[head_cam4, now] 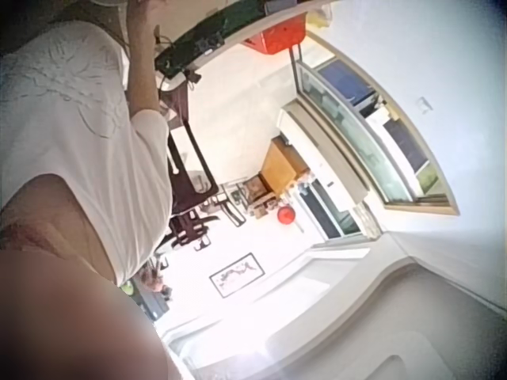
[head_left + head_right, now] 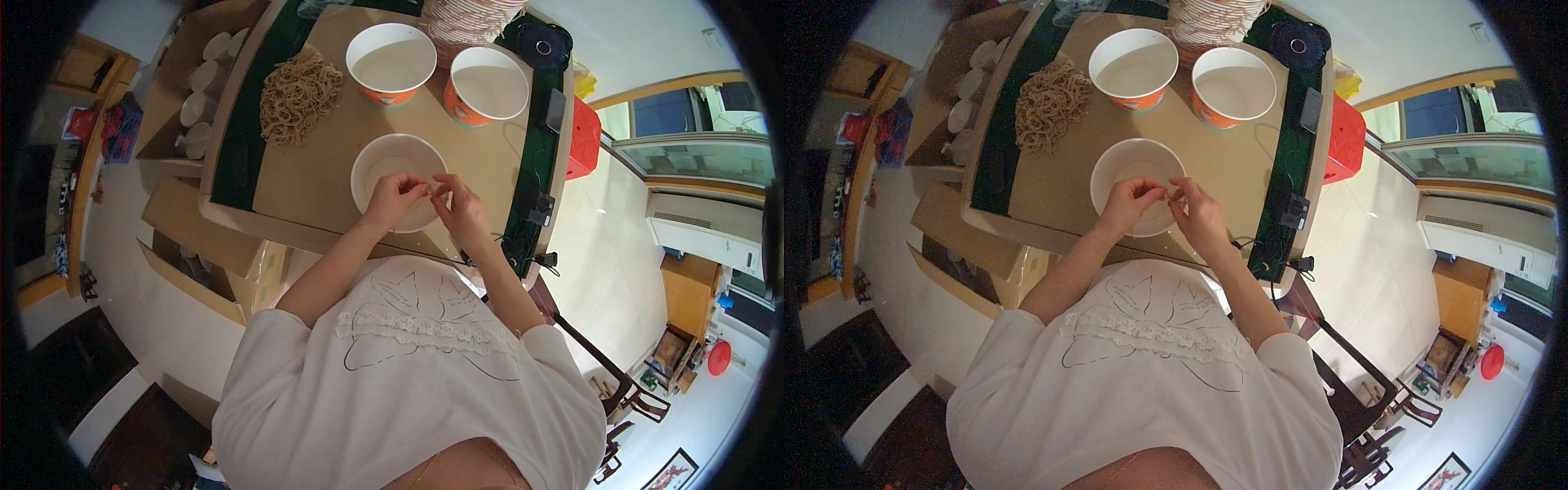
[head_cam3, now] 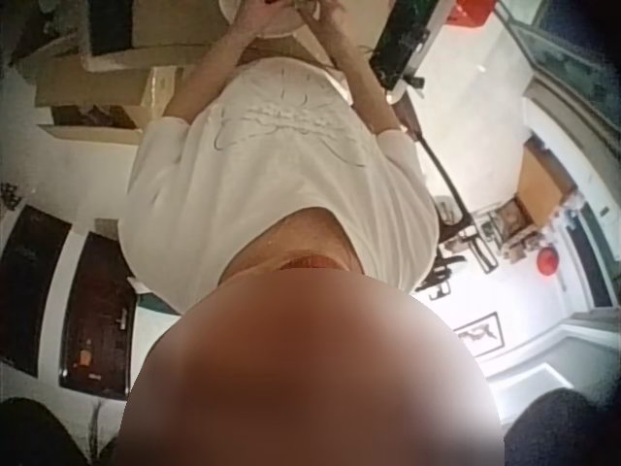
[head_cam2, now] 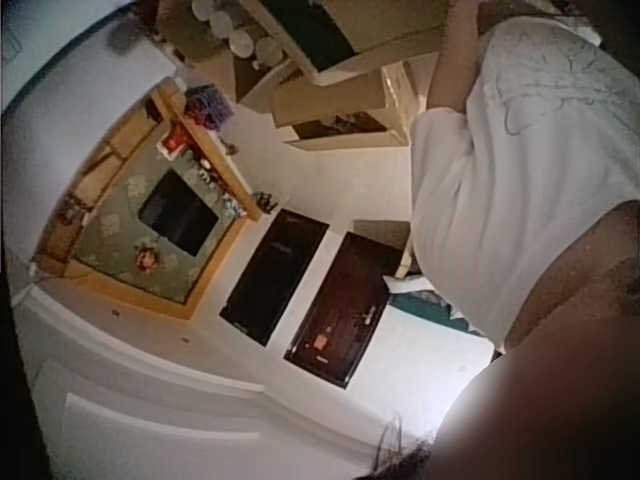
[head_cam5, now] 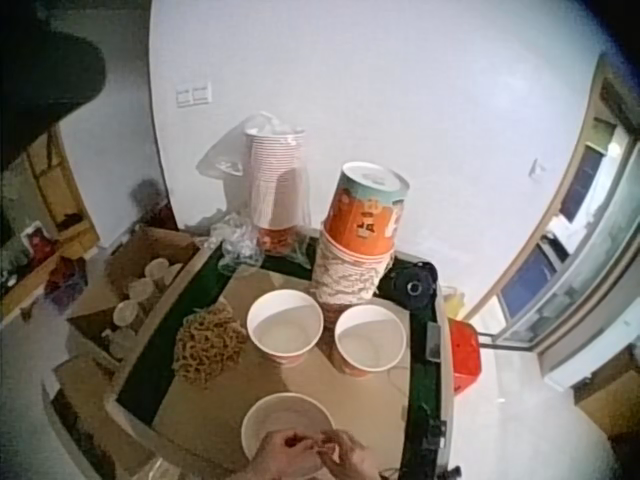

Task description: Sorting and placing rubber bands into paper cups on a table.

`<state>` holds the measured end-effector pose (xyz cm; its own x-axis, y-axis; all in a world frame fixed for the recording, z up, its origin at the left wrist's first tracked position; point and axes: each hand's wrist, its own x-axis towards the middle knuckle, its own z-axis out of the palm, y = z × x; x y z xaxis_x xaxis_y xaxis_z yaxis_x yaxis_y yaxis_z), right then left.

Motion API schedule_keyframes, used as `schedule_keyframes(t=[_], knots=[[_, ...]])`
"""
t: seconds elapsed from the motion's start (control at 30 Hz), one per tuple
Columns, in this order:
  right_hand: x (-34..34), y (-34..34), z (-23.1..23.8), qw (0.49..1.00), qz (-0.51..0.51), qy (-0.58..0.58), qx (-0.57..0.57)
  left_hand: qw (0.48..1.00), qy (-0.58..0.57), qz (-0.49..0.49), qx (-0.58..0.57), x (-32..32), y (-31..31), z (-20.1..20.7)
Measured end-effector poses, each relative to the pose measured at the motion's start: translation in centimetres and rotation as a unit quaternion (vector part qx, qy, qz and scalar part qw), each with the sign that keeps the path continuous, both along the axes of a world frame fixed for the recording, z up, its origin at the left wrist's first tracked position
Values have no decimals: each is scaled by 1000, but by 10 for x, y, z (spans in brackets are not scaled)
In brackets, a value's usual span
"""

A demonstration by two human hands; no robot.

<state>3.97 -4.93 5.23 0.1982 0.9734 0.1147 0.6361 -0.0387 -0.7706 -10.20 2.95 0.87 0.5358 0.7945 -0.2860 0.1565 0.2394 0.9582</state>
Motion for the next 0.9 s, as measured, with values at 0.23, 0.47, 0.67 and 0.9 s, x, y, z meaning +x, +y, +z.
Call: schedule_keyframes(t=[0.23, 0.47, 0.67, 0.9], knots=[[1, 0, -6, 999, -18, 31, -18, 995, -10, 14, -103, 1, 3, 20], [-2, 1, -3, 998, -32, 49, -32, 998, 15, -29, 53, 3, -1, 6], [-1, 1, -4, 998, -32, 47, -5, 996, 23, -11, 88, 4, -1, -1], [-1, 1, -4, 996, -75, 54, -11, 999, -3, -6, 52, 2, -1, -7]])
